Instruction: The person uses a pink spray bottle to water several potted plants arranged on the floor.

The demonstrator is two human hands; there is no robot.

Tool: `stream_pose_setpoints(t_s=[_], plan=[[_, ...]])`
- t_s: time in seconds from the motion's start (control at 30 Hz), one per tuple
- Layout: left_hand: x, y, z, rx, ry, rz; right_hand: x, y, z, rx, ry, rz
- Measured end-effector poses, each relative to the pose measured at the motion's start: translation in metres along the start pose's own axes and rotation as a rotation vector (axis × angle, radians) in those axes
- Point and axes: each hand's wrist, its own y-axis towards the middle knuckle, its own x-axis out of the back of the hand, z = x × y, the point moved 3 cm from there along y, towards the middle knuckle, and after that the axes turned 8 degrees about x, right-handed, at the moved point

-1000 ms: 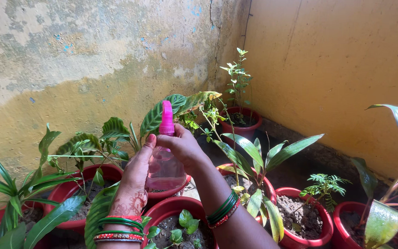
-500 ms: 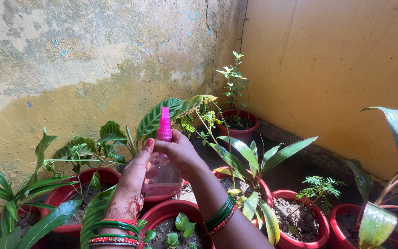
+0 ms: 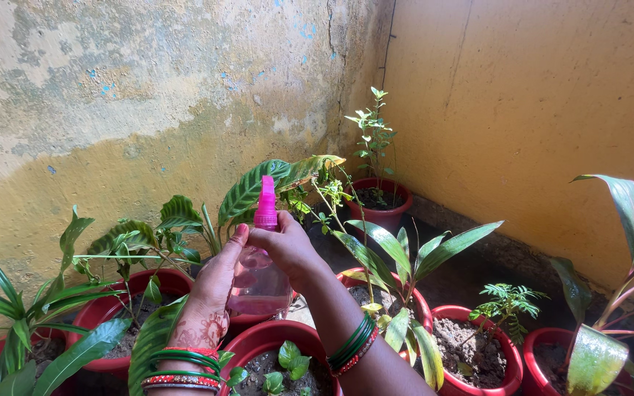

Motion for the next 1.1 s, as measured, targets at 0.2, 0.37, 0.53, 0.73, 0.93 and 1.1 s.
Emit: stream_pose_setpoints(t_s=[0.2,0.37,0.53,0.73,0.93,1.1], plan=[[0.002,-0.001,0.001,-0.002,0.004,-0.003,0.003,0.001,-0.001,-0.034,0.016,0.053],[0.004,-0.004,0.002,-0.004,0.005,-0.010,0.001,0.000,0.001,-0.005,0.025,0.039],[0.006,-0.008,0.003,-0.010,0.001,-0.007,-0.006,0.000,0.002,-0.017,0.013,0.073],[0.011,-0.014,0.008,-0.017,-0.006,-0.007,-0.009,0.001,-0.001,-0.020,0.030,0.176],[0.020,-0.015,0.013,-0.047,-0.017,0.011,-0.017,-0.004,-0.007,-0.050,0.029,0.136],[0.027,-0.023,0.011,-0.038,-0.020,0.024,-0.028,-0.010,-0.003,-0.072,0.014,0.162]])
